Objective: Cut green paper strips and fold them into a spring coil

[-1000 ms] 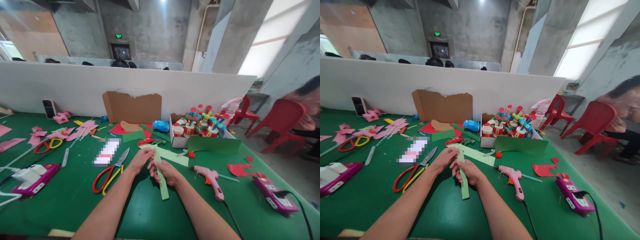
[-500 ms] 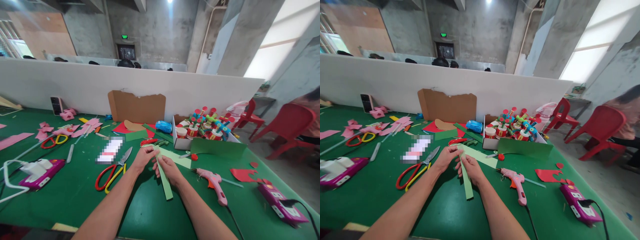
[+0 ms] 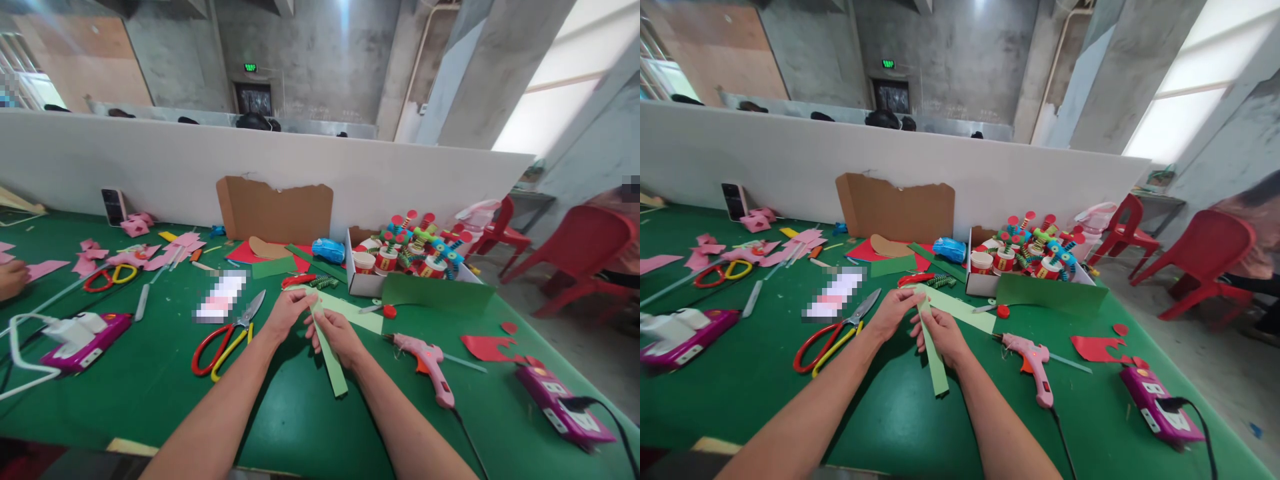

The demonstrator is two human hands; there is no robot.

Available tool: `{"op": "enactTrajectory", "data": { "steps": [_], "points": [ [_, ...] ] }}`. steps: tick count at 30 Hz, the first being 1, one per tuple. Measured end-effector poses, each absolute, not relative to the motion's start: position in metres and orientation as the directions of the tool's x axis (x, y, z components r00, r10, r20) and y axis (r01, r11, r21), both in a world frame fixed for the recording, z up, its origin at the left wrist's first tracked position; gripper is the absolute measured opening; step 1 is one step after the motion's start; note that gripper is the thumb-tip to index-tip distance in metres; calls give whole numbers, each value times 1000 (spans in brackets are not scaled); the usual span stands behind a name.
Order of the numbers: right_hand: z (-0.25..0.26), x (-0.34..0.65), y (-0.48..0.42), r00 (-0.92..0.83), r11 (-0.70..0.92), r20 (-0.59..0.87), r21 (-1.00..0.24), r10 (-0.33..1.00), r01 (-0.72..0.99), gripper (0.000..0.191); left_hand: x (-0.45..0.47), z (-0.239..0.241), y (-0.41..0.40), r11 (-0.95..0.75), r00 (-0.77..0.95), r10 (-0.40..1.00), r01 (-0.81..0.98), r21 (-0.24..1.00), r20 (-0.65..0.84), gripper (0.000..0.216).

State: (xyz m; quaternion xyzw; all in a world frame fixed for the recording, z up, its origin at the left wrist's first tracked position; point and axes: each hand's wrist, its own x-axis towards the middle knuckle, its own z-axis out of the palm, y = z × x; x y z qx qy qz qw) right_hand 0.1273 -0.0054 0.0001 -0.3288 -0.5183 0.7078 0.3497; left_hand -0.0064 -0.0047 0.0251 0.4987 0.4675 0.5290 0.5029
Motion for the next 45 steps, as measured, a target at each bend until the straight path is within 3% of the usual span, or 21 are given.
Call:
{"op": "enactTrajectory", "data": {
  "steps": [4,9,14,20,25,28,32,37,39,42,43,45],
  "points": [
    [-3,127,-4,-543,-206,-92,-967,835,-152,44,-10,22,-1,-62,-65,996,-33,998,60,33],
    [-1,138,6,-586,-218,-177,-976,791,1,39,-32,18,10,-147,-409,908,-96,984,96,34],
    [4,152,17,-500,-153,-134,-988,856,3,35,-53,18,17,-214,-581,813,-237,948,39,38],
    [7,155,19,-209,1,32,-989,977,-146,32,-57,17,18,-229,-603,798,-290,929,8,44],
    [7,157,21,12,84,83,-968,996,-235,30,-57,13,17,-180,-545,839,-254,950,13,44],
    [8,164,26,138,150,119,-957,983,-247,28,-56,14,13,-99,-420,907,-140,985,32,42],
    [10,174,32,263,221,129,-908,956,-356,28,-49,18,2,-42,-50,998,72,996,45,32],
    [15,178,33,133,129,64,-808,989,-575,33,-27,28,-13,-7,418,902,258,966,-105,28],
    [17,176,30,46,43,19,-790,999,-611,36,-25,36,-18,-19,515,840,338,941,-167,26],
    [22,172,25,-165,-108,-18,-827,986,-552,40,-43,46,-30,-158,332,941,606,780,-68,26],
    [24,171,22,-225,-134,-19,-852,974,-506,42,-55,47,-36,-155,215,977,740,655,-12,26],
    [27,166,16,-350,-166,-20,-905,937,-393,42,-79,45,-52,6,-9,1000,932,364,8,20]
  ]
}}
